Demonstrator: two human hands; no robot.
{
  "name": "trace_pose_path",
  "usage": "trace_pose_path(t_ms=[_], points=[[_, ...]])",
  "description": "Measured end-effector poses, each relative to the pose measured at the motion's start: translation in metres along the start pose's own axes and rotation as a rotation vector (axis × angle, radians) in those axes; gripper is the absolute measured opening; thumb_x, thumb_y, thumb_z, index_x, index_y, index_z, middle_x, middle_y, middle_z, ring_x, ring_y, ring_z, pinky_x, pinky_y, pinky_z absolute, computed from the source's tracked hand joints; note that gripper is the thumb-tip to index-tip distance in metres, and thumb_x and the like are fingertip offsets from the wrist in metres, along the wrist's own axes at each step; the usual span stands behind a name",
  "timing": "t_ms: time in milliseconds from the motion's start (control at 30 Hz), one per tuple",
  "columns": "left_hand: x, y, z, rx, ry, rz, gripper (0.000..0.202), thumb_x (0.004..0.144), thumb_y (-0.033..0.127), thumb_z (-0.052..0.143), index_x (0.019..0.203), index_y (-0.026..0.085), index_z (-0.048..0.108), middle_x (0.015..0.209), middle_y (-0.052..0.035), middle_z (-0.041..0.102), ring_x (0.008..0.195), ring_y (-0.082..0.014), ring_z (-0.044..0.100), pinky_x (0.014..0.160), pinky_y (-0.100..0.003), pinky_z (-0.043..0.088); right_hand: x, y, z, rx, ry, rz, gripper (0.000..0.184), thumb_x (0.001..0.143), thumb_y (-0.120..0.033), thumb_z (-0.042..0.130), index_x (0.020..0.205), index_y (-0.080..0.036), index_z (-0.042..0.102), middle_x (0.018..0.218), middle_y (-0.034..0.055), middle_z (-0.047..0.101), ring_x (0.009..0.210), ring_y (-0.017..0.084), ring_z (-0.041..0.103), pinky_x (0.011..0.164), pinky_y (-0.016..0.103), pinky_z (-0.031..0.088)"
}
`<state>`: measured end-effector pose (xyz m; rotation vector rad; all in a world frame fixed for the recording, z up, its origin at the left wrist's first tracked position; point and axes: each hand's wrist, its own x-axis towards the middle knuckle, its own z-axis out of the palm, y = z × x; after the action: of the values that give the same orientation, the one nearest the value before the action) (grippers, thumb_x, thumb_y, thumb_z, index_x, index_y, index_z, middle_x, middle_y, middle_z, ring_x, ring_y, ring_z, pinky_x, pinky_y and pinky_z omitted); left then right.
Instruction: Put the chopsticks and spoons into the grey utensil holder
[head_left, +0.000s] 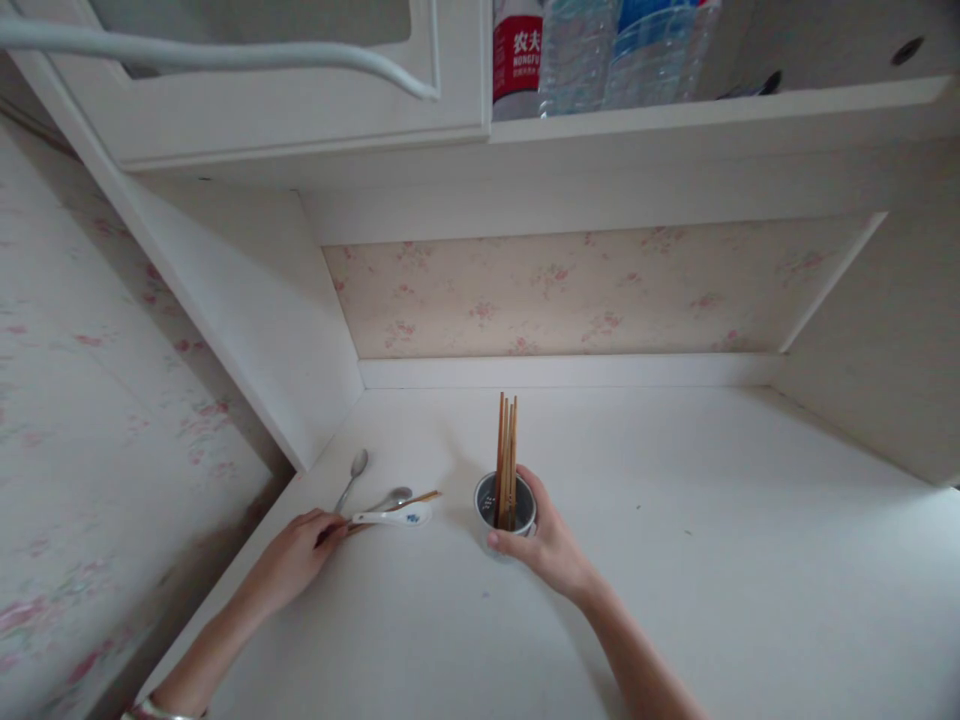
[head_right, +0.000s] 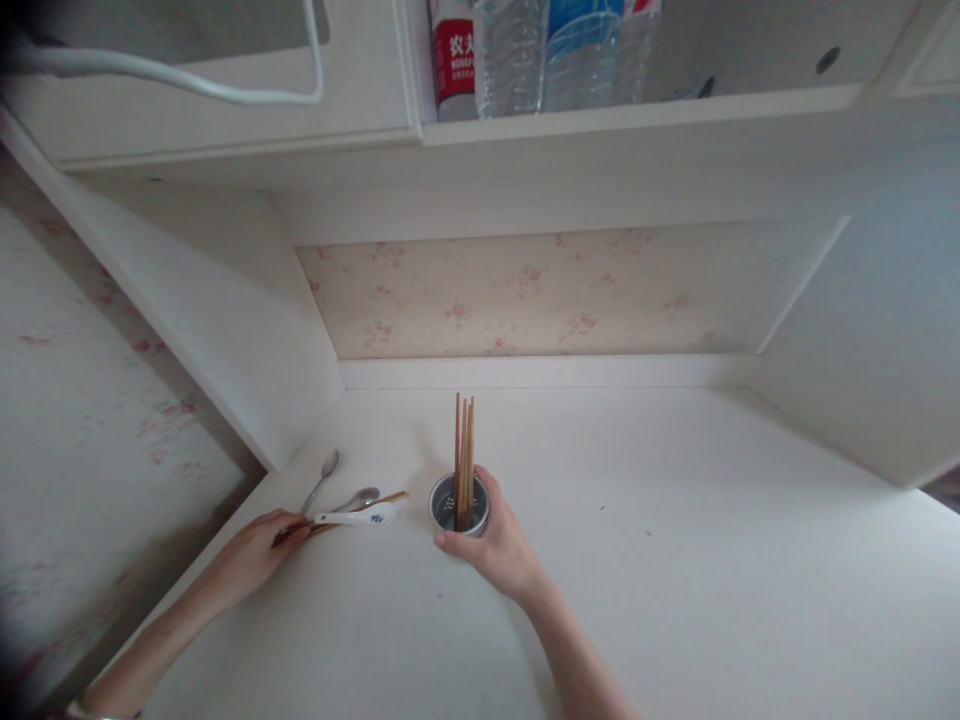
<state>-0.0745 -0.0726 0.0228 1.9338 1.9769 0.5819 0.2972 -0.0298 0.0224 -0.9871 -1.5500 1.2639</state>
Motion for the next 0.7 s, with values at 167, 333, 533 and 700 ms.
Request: trace_pose_path(t_ms=[167, 333, 533, 700], points=[[0.005, 0.002, 0.009, 0.032, -0.060, 0.027, 0.034, 0.083, 0.047, 0.049, 0.088, 0.023, 0.071, 0.089, -0.0078, 0.068, 0.088, -0.0266, 0.062, 0.081, -0.033, 0.044, 0.000, 0.004, 0.000, 0.052, -0.004, -0.006, 0.089, 0.067, -0.037, 0.081, 0.138, -0.024, 0.030, 0.130, 0.0088, 0.055, 0.123, 0.027, 0.050, 0.109, 0.048, 0.031], [0.009, 0.005, 0.013, 0.014, -0.095, -0.018, 0.027, 0.079, 0.045, 0.051, 0.073, 0.021, 0.063, 0.078, -0.0058, 0.067, 0.076, -0.0241, 0.061, 0.069, -0.029, 0.042, 0.001, 0.006, 0.000, 0.049, -0.004, -0.007, 0.088, 0.066, -0.037, 0.082, 0.137, -0.025, 0.032, 0.127, 0.0083, 0.057, 0.120, 0.028, 0.051, 0.108, 0.049, 0.032], [0.021, 0.012, 0.006, -0.020, -0.085, -0.007, 0.032, 0.081, 0.049, 0.049, 0.077, 0.020, 0.062, 0.073, -0.0044, 0.065, 0.071, -0.0220, 0.060, 0.064, -0.027, 0.041, 0.001, 0.008, -0.001, 0.033, -0.004, -0.002, 0.089, 0.065, -0.037, 0.082, 0.138, -0.025, 0.031, 0.128, 0.0084, 0.056, 0.121, 0.027, 0.051, 0.108, 0.047, 0.032], [0.037, 0.016, -0.009, -0.040, 0.078, -0.075, 0.039, 0.077, 0.056, 0.051, 0.080, 0.019, 0.063, 0.077, -0.0042, 0.068, 0.075, -0.0230, 0.062, 0.070, -0.029, 0.046, 0.001, 0.003, -0.002, 0.019, 0.000, -0.014, 0.087, 0.065, -0.036, 0.082, 0.137, -0.025, 0.033, 0.130, 0.0086, 0.055, 0.122, 0.028, 0.050, 0.108, 0.048, 0.032]])
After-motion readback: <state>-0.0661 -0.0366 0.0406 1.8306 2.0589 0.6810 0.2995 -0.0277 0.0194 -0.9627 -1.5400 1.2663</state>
